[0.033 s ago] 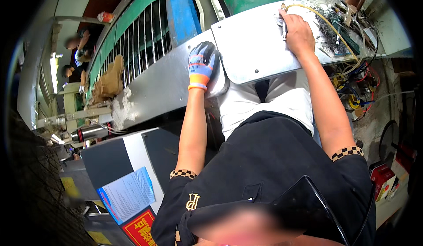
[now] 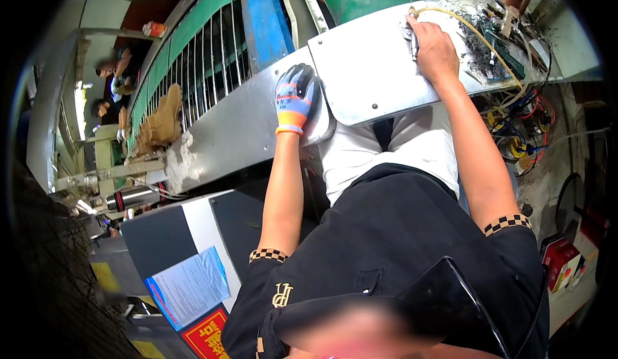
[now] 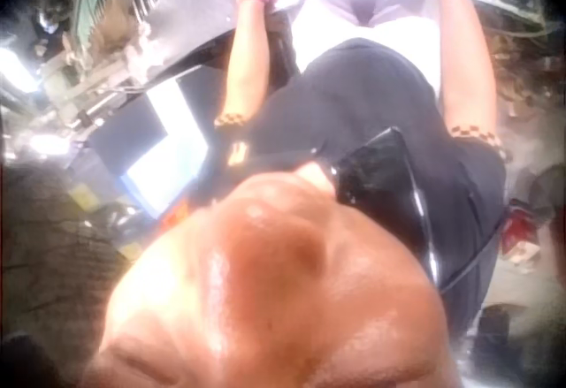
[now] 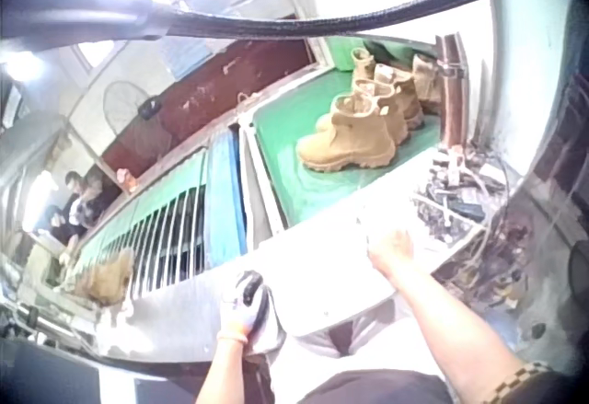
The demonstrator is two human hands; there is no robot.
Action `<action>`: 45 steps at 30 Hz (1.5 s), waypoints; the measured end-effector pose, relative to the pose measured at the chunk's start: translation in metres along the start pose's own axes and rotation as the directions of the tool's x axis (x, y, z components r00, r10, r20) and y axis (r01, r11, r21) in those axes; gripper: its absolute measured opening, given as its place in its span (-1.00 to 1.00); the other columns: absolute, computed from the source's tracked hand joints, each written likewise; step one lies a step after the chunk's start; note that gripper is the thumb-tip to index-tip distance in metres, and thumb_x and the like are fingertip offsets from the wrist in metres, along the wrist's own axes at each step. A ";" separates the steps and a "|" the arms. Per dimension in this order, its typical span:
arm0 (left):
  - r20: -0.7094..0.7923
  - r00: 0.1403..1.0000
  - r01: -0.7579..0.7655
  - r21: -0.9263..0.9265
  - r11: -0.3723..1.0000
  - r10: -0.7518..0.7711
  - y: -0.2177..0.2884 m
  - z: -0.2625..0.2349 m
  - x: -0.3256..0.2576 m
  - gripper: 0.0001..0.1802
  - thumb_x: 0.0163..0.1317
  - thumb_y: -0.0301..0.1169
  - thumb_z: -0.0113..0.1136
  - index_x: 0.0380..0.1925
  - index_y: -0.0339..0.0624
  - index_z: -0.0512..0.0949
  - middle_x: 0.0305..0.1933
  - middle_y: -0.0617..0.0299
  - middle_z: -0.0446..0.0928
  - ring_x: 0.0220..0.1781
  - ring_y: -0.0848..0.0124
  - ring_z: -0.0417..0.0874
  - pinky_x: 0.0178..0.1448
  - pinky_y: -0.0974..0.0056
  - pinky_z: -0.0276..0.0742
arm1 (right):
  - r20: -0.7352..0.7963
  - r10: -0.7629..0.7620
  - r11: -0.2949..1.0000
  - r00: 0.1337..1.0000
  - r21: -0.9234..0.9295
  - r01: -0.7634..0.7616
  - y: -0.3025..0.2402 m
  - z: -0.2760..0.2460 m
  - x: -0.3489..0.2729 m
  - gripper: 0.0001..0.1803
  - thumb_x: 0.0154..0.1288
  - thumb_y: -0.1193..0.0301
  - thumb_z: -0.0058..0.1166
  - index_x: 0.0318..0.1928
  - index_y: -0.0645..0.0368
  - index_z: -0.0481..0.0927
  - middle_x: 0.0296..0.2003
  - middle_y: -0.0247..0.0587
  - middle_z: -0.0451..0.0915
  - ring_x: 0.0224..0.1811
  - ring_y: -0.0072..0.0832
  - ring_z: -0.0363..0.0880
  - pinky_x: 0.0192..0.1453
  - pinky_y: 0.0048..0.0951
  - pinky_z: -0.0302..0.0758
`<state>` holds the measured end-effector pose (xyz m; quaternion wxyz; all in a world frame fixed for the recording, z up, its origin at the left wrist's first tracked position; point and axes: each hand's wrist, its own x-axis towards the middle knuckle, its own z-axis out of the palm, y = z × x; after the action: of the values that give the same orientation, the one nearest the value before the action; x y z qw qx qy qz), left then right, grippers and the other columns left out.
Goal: The person picks up a boot from the conveyor belt and applies a liquid from a spray nozzle along the seams and edges of the boot's upper and sole, repeating this for several boots.
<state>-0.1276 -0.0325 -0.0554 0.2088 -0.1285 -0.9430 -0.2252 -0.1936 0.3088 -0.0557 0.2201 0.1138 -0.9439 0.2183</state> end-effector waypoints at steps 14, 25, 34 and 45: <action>0.040 0.999 -0.001 0.000 1.000 0.001 0.007 -0.002 0.002 -0.62 0.14 -0.46 0.25 0.01 -0.14 0.61 0.13 0.04 0.55 0.23 0.07 0.50 0.35 0.10 0.36 | -0.039 0.002 1.000 0.999 -0.006 -0.002 0.003 0.000 -0.001 -0.34 0.11 0.65 -0.10 0.28 -0.04 0.44 -0.11 -0.24 0.56 0.03 -0.31 0.51 0.11 -0.33 0.42; 0.052 0.998 0.022 -0.026 0.999 -0.020 0.009 -0.004 0.004 -0.63 0.15 -0.47 0.25 0.01 -0.14 0.62 0.13 0.06 0.56 0.24 0.08 0.49 0.35 0.09 0.35 | 0.024 0.015 0.999 1.000 0.043 -0.016 0.004 -0.003 0.003 -0.19 -0.03 0.70 0.08 0.34 0.03 0.34 -0.10 -0.17 0.53 0.02 -0.25 0.50 0.09 -0.30 0.43; 0.035 0.999 0.027 -0.048 0.998 -0.026 0.007 -0.002 0.003 -0.66 0.12 -0.41 0.32 -0.06 -0.16 0.63 0.07 0.01 0.57 0.17 0.05 0.53 0.32 0.06 0.37 | 0.156 0.361 0.932 0.919 -0.095 -0.350 0.012 -0.090 -0.027 -0.08 -0.05 0.68 0.28 0.39 0.15 0.21 0.00 -0.01 0.51 0.01 -0.06 0.56 0.09 -0.19 0.53; 0.222 0.908 0.413 -0.628 0.660 -0.356 0.077 -0.021 0.019 -0.57 0.31 -0.46 0.18 0.16 -0.38 0.45 0.15 0.02 0.55 0.23 0.29 0.50 0.30 0.24 0.38 | 0.063 0.036 0.899 0.997 0.434 -0.060 -0.061 -0.040 -0.004 -0.15 0.07 0.66 0.09 0.42 0.15 0.17 -0.05 0.01 0.47 -0.07 -0.08 0.54 0.03 -0.21 0.50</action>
<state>-0.1115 0.0268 -0.0016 0.0592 -0.0010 -0.8140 -0.5778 -0.1561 0.2740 -0.0028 0.1582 0.1425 -0.8792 0.4262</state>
